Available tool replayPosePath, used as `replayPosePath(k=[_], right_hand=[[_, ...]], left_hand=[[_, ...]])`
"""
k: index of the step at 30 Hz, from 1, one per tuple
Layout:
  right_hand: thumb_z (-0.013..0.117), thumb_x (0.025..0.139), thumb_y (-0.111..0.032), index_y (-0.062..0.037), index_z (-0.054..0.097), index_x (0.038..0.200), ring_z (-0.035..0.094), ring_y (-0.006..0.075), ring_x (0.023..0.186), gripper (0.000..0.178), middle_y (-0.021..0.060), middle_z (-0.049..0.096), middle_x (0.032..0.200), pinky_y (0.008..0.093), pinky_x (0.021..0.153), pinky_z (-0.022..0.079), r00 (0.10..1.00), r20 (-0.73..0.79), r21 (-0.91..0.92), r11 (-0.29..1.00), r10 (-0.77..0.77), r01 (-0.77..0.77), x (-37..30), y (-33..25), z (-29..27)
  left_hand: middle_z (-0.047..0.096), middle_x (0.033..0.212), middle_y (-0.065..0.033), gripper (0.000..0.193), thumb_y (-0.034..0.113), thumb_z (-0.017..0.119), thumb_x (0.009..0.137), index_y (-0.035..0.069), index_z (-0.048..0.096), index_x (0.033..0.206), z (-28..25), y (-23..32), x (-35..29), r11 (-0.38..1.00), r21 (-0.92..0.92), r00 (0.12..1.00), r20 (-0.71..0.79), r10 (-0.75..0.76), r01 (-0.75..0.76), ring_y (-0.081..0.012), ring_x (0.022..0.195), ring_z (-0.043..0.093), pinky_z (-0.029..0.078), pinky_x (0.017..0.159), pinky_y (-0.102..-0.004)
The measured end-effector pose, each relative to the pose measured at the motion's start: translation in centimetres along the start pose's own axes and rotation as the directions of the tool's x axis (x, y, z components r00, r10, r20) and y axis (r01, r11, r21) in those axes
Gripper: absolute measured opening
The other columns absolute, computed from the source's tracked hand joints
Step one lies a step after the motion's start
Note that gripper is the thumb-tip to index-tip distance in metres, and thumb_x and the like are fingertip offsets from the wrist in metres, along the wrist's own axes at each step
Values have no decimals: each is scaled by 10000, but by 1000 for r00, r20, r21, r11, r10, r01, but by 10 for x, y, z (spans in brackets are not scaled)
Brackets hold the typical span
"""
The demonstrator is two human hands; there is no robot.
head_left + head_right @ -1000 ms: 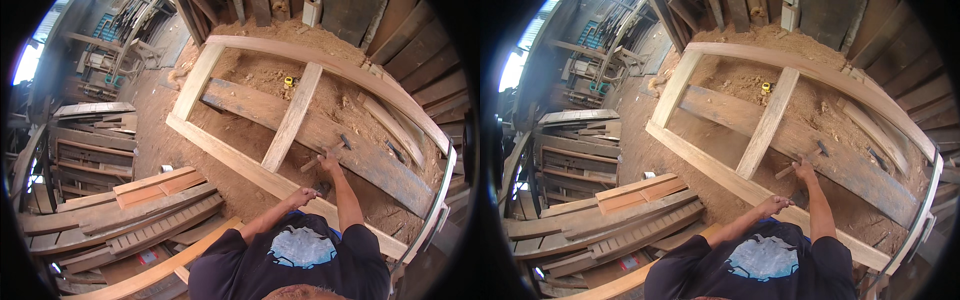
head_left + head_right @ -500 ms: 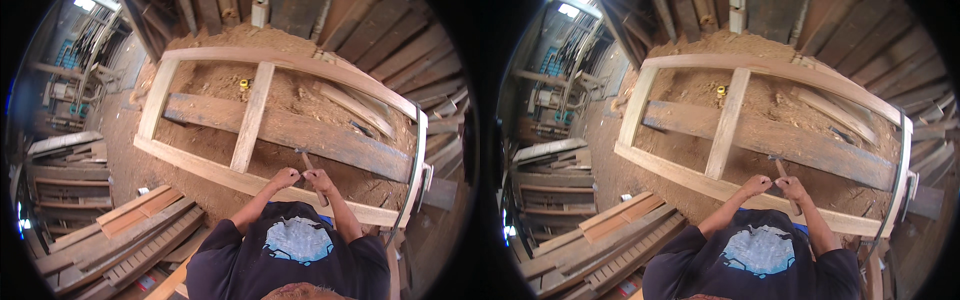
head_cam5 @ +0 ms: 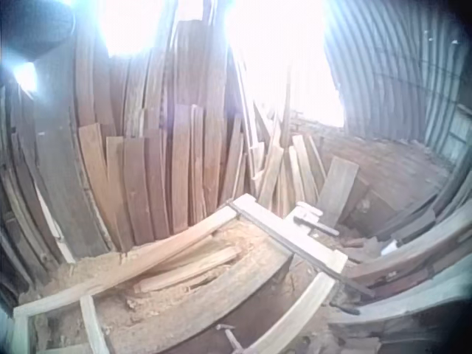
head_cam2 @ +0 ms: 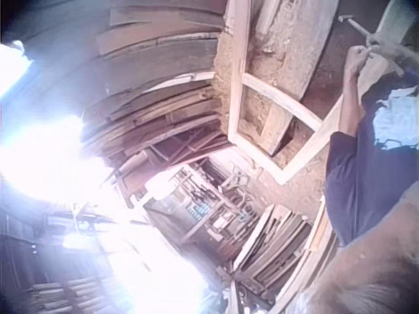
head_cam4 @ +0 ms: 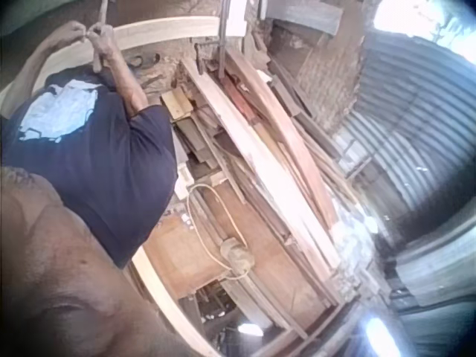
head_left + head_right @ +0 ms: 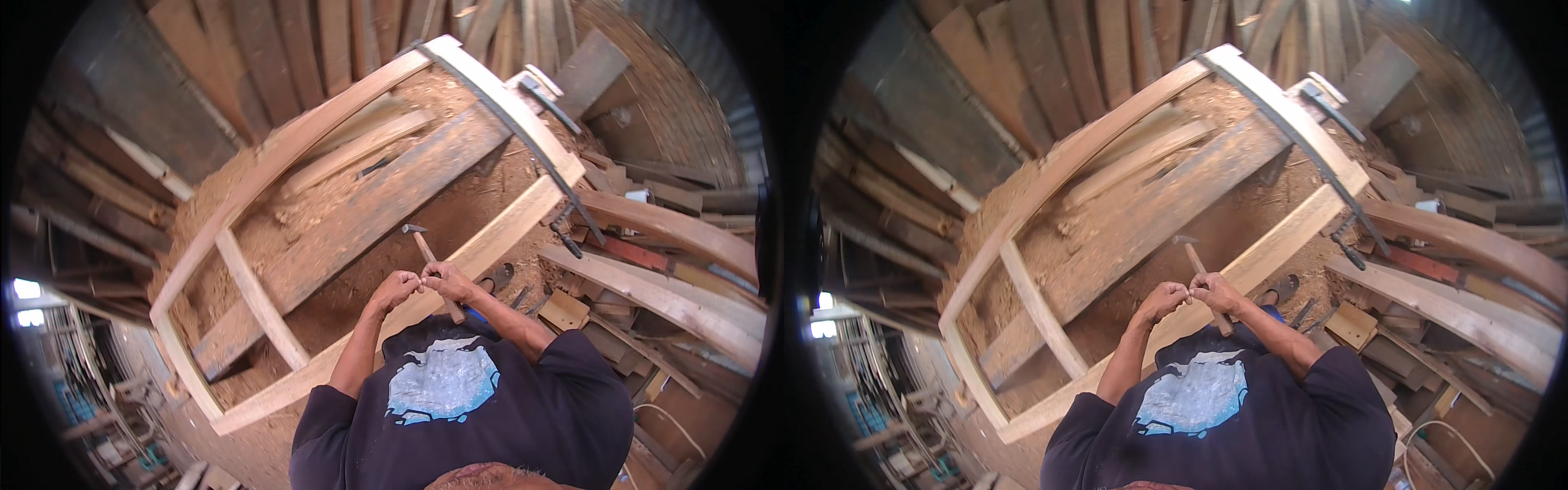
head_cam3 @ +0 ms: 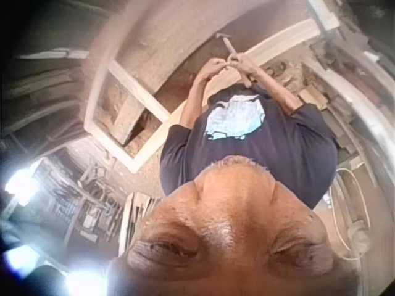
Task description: The person assembles a wooden frame by hammering nails into joints, measuring dimensions with a tape measure, and positioning the frame upright. The person uses a hammer and tape measure to secure and verify the frame's alignment.
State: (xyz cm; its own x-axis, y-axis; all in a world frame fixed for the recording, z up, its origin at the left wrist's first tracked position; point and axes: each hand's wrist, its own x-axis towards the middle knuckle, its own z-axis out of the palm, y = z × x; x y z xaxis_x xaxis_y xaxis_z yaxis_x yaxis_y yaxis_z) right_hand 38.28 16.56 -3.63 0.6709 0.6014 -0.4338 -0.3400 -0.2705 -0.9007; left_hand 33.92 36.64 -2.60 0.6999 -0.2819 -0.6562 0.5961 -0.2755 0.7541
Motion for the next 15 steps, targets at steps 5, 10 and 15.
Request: replayPosePath(k=[5,10,15], right_hand=[[591,887,-152,-54,638,844,488,48,618,117,-37,543,680,231,540,403,975,-219,242,970,30,25,-44,12,-102],[613,866,-165,-56,644,819,493,56,563,123,-34,550,652,238,502,399,910,-394,409,911,126,51,-77,27,-204],[646,849,-198,-69,647,815,496,61,541,133,-18,560,633,232,492,402,852,-513,504,839,101,204,-99,40,-269]], left_hand=[[620,710,-15,407,474,547,935,85,654,877,79,35,66,574,-812,993,119,-17,107,-156,591,587,475,563,-276],[493,566,2,403,483,528,930,103,587,813,159,94,120,294,-944,988,156,8,147,-194,539,506,429,543,-340],[363,471,26,403,465,504,936,96,547,781,232,183,154,238,-958,974,111,-197,157,-178,478,423,413,537,-327]])
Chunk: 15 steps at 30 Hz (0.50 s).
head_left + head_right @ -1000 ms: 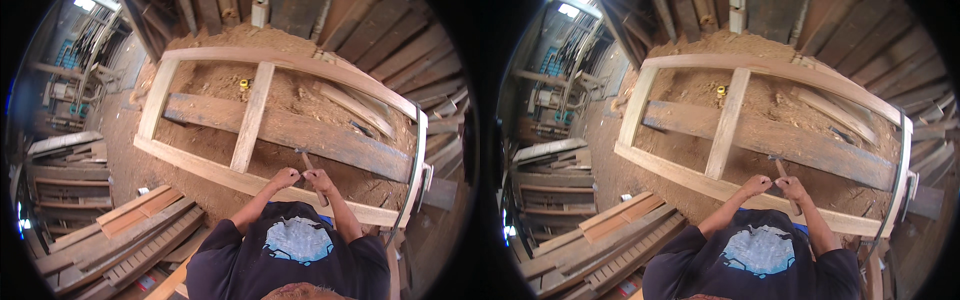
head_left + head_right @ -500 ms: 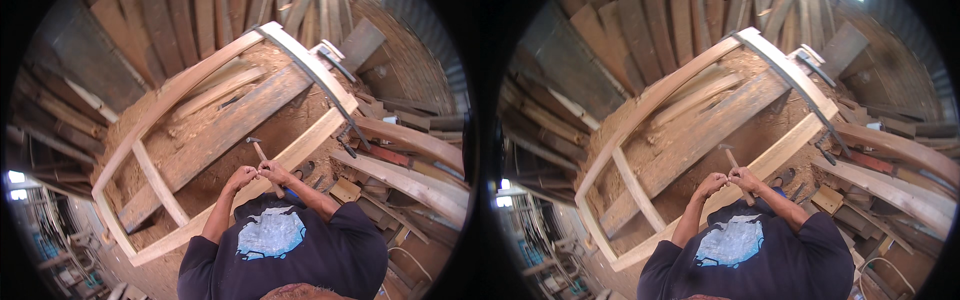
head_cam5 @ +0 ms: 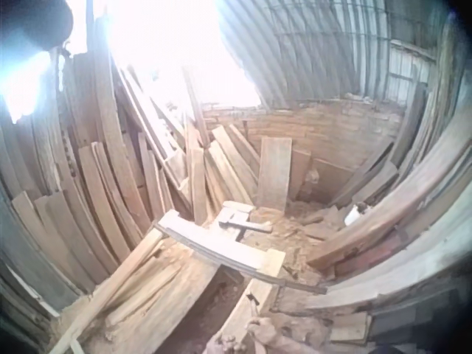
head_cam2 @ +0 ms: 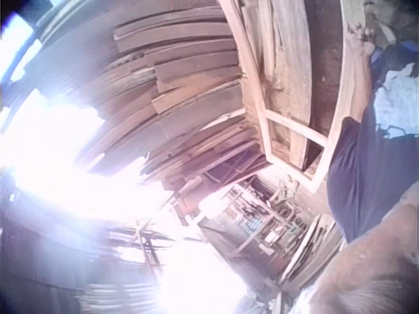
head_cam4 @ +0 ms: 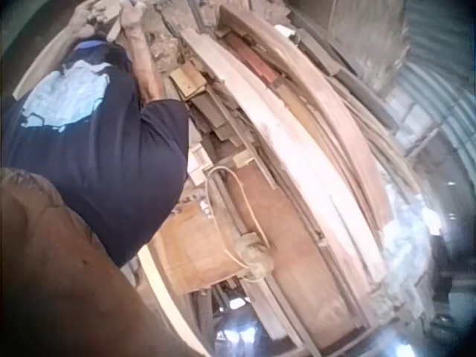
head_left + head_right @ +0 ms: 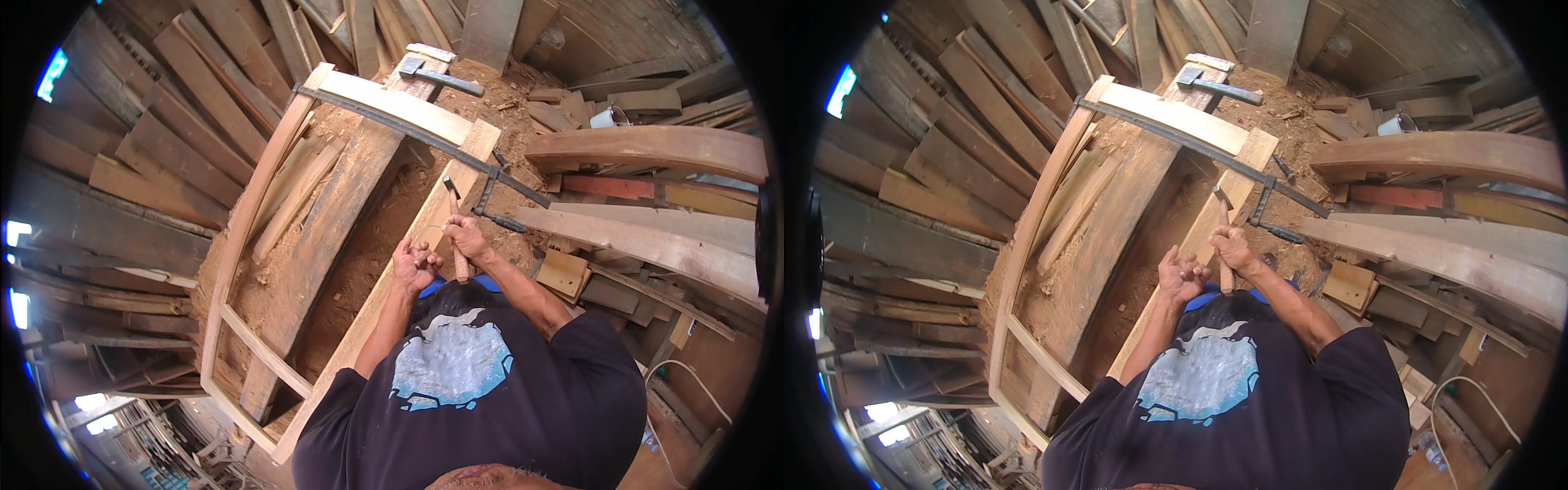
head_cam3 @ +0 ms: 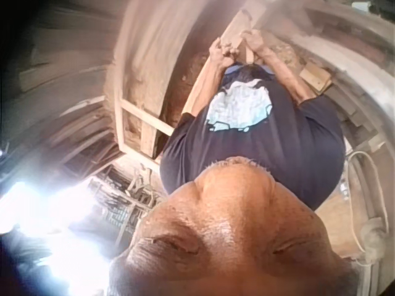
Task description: The person assembles a wooden frame by hammering nails into joints, measuring dimensions with a tape measure, and positioning the frame upright. The person uses a hammer and tape measure to secure and verify the frame's alignment.
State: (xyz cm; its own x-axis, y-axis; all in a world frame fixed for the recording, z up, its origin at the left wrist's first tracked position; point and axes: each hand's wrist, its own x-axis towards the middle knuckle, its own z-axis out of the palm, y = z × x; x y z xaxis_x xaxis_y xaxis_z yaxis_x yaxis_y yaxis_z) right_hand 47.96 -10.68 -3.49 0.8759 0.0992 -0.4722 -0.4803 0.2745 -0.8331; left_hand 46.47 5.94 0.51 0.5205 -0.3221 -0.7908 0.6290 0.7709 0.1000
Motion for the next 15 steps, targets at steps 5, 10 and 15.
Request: replayPosePath(k=[5,10,15], right_hand=[[640,874,-190,-68,640,820,499,63,530,134,-17,561,638,231,495,419,996,-80,70,997,-28,33,0,-14,-29],[635,895,-197,-78,628,859,495,66,527,125,-21,552,651,227,490,429,984,-171,252,968,44,1,6,-31,-48],[636,895,-165,-68,621,869,506,56,576,102,-20,552,670,207,515,417,968,-249,218,974,3,53,21,-50,-58]], left_hand=[[398,586,21,268,311,492,992,70,533,882,27,-3,45,997,11,959,271,-81,82,-121,509,414,409,496,-273],[568,827,16,190,217,618,958,104,560,1100,72,-1,70,848,520,963,264,-48,-100,-48,549,425,348,461,-192],[598,920,-2,386,176,690,910,56,542,1245,108,6,97,613,756,949,313,-33,-228,-31,568,434,347,462,-183]])
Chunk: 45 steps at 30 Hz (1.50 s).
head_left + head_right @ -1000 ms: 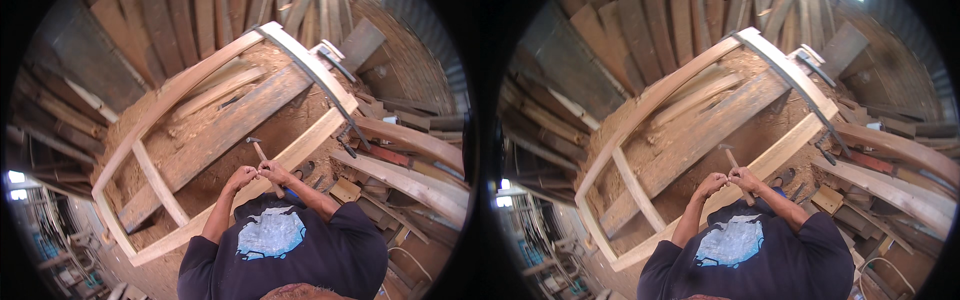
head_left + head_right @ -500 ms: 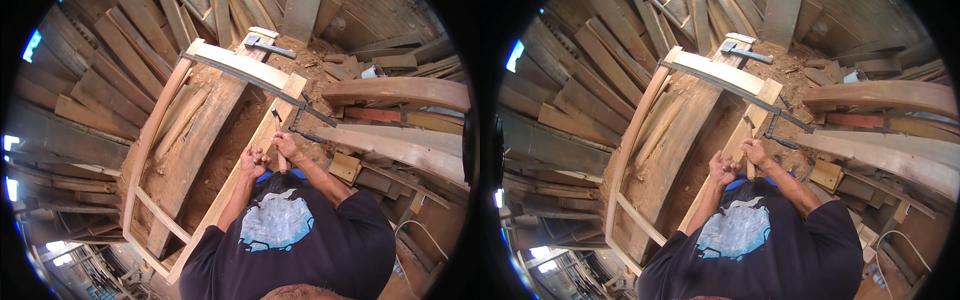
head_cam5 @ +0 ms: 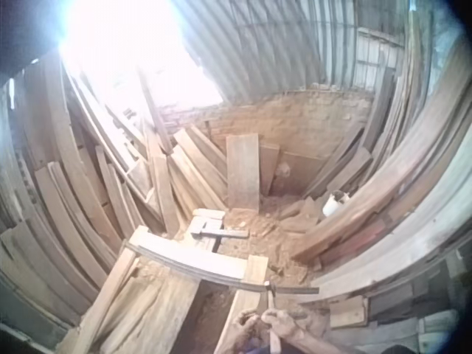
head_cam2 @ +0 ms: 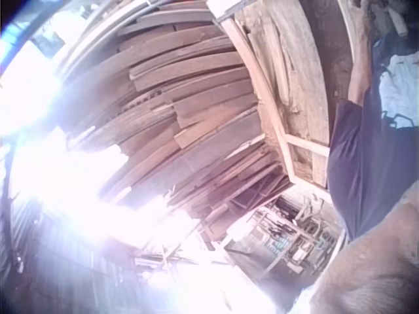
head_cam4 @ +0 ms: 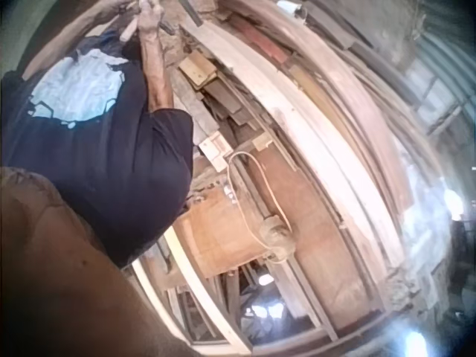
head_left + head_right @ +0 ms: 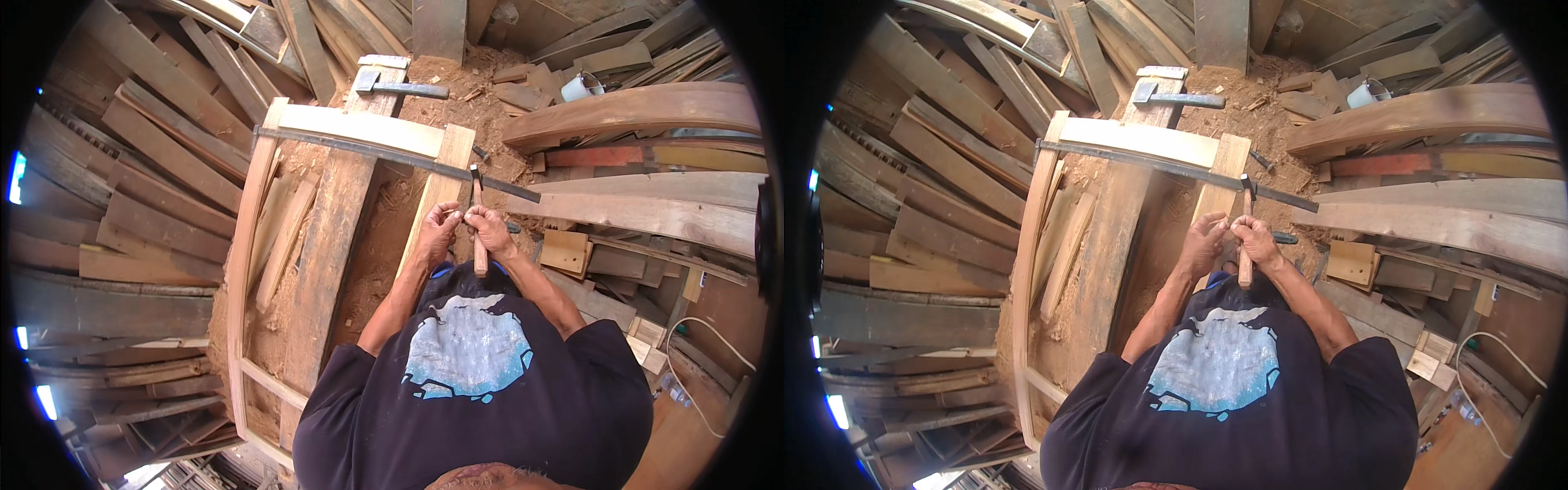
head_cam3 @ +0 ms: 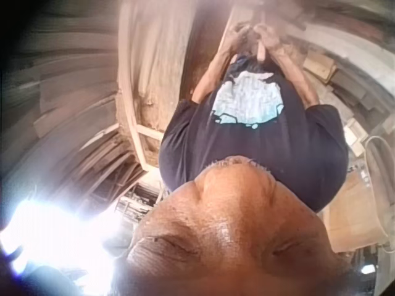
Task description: The person assembles a wooden frame by hammering nails into joints, measuring dimensions with a tape measure, and positioning the frame upright. The person uses a hammer and tape measure to secure and verify the frame's alignment.
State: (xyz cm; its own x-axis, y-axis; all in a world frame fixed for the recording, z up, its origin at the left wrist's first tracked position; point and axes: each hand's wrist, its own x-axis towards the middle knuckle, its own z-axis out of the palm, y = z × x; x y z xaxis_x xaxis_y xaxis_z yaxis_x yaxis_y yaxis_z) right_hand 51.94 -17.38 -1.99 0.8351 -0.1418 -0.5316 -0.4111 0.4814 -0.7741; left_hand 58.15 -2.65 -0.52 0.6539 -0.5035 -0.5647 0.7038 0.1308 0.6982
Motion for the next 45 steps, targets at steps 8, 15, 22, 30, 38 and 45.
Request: replayPosePath(k=[8,15,22,30,38,45], right_hand=[[602,877,-126,-29,651,918,555,114,628,117,6,575,697,268,591,464,996,-56,-233,971,-74,59,23,-9,19],[549,865,-108,-25,428,1400,607,292,748,555,135,623,816,389,770,510,771,-63,-837,455,-634,305,17,-69,16],[586,950,-427,22,473,1320,513,107,610,592,40,556,767,253,553,446,947,-194,-427,891,-258,155,10,-66,-8],[578,948,-461,64,529,1146,537,141,568,564,54,538,643,312,525,451,943,-251,-423,901,-217,95,15,-27,-17],[569,955,-433,63,532,1110,542,149,557,521,67,549,637,316,516,450,935,-279,-450,890,-220,75,22,-33,-17],[577,953,-445,71,528,1132,556,165,558,548,78,567,647,322,515,450,939,-261,-490,869,-224,71,25,-19,-21]], left_hand=[[608,827,29,94,135,664,922,74,611,971,-24,19,40,976,203,996,59,62,-72,-35,657,490,390,550,-195],[604,806,-1,75,65,673,887,35,610,914,-67,41,133,744,553,922,139,361,-375,-87,770,547,478,704,-259],[702,786,-87,144,171,711,844,62,711,938,-78,51,241,498,852,977,70,202,-164,-169,723,655,515,693,-329],[722,799,-61,129,137,690,886,42,716,968,-96,28,275,377,907,972,117,205,-188,-114,700,668,525,648,-285],[735,820,-72,137,171,692,880,80,727,977,-88,29,263,315,931,969,123,212,-187,-160,731,690,531,698,-309],[738,826,-56,139,216,685,880,120,733,968,-84,35,258,261,948,967,123,225,-181,-189,750,703,531,724,-327]])
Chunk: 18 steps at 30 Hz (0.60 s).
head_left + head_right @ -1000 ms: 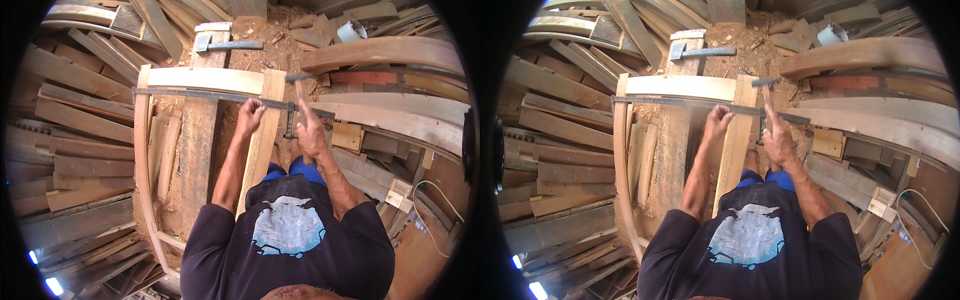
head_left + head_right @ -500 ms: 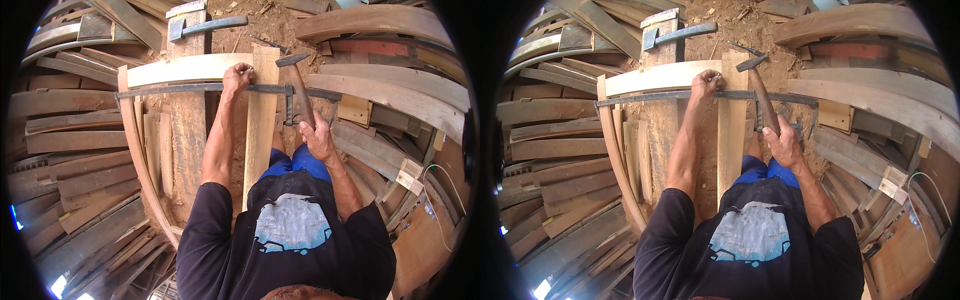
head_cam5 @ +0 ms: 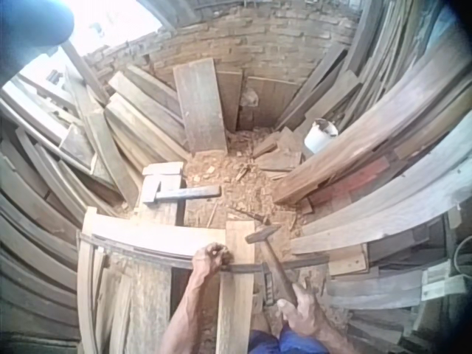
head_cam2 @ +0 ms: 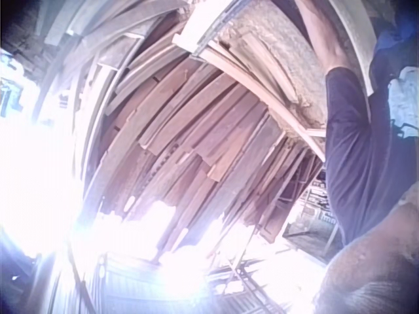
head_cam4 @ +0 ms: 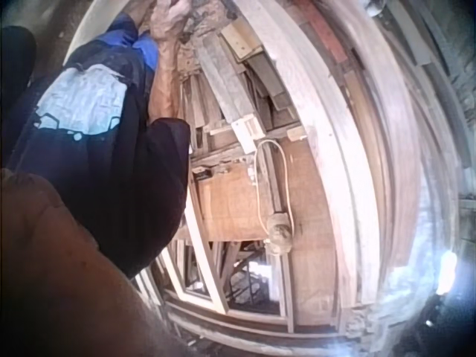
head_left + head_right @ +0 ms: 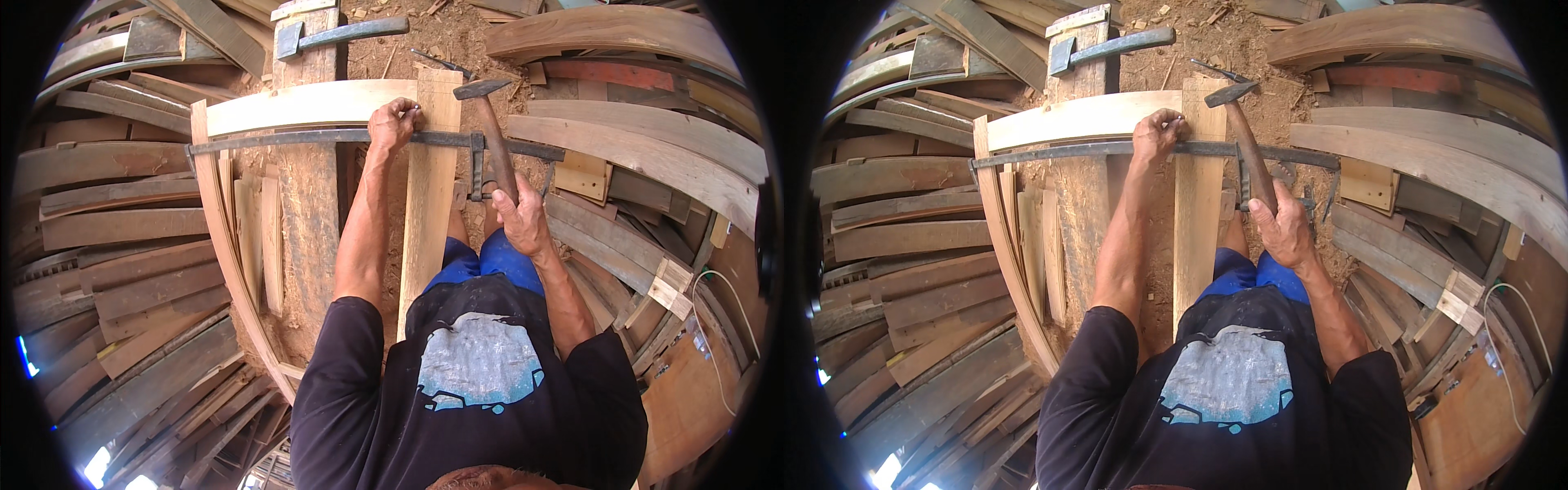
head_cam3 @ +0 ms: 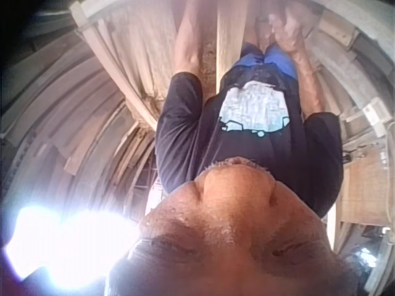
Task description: The person assembles a wooden frame by hammering nails into joints, measuring dimensions with a tape measure, and positioning the frame upright. The person uses a hammer and tape measure to secure and verify the frame's alignment.
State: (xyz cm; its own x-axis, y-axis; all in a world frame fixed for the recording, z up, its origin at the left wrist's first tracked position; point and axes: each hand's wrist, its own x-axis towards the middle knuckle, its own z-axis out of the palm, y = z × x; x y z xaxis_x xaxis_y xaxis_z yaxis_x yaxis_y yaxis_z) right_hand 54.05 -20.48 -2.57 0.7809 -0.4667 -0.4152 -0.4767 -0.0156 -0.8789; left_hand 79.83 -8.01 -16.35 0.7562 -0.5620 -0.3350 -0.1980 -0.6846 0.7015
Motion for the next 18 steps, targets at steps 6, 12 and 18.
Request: replayPosePath(k=[6,12,18], right_hand=[[564,970,-366,66,492,1271,641,264,751,531,172,635,812,395,692,496,997,69,-61,998,27,-22,2,-9,0],[529,965,-234,-62,352,1462,632,454,996,555,297,636,1087,487,849,492,995,74,-349,932,-74,95,24,-6,10],[524,965,-238,-119,346,1474,622,471,988,552,302,633,1088,506,833,500,980,101,-533,823,-171,198,46,27,25]], left_hand=[[735,823,-71,119,179,694,870,116,729,965,0,4,-4,994,-106,1000,1,4,-3,-201,747,705,532,714,-319],[732,810,-67,123,183,724,844,120,725,949,10,-12,-2,994,32,991,-87,103,-100,-217,736,703,528,695,-331],[715,785,-90,124,198,731,824,143,725,935,8,-8,-4,987,60,984,-96,151,-146,-271,746,695,525,697,-370]])
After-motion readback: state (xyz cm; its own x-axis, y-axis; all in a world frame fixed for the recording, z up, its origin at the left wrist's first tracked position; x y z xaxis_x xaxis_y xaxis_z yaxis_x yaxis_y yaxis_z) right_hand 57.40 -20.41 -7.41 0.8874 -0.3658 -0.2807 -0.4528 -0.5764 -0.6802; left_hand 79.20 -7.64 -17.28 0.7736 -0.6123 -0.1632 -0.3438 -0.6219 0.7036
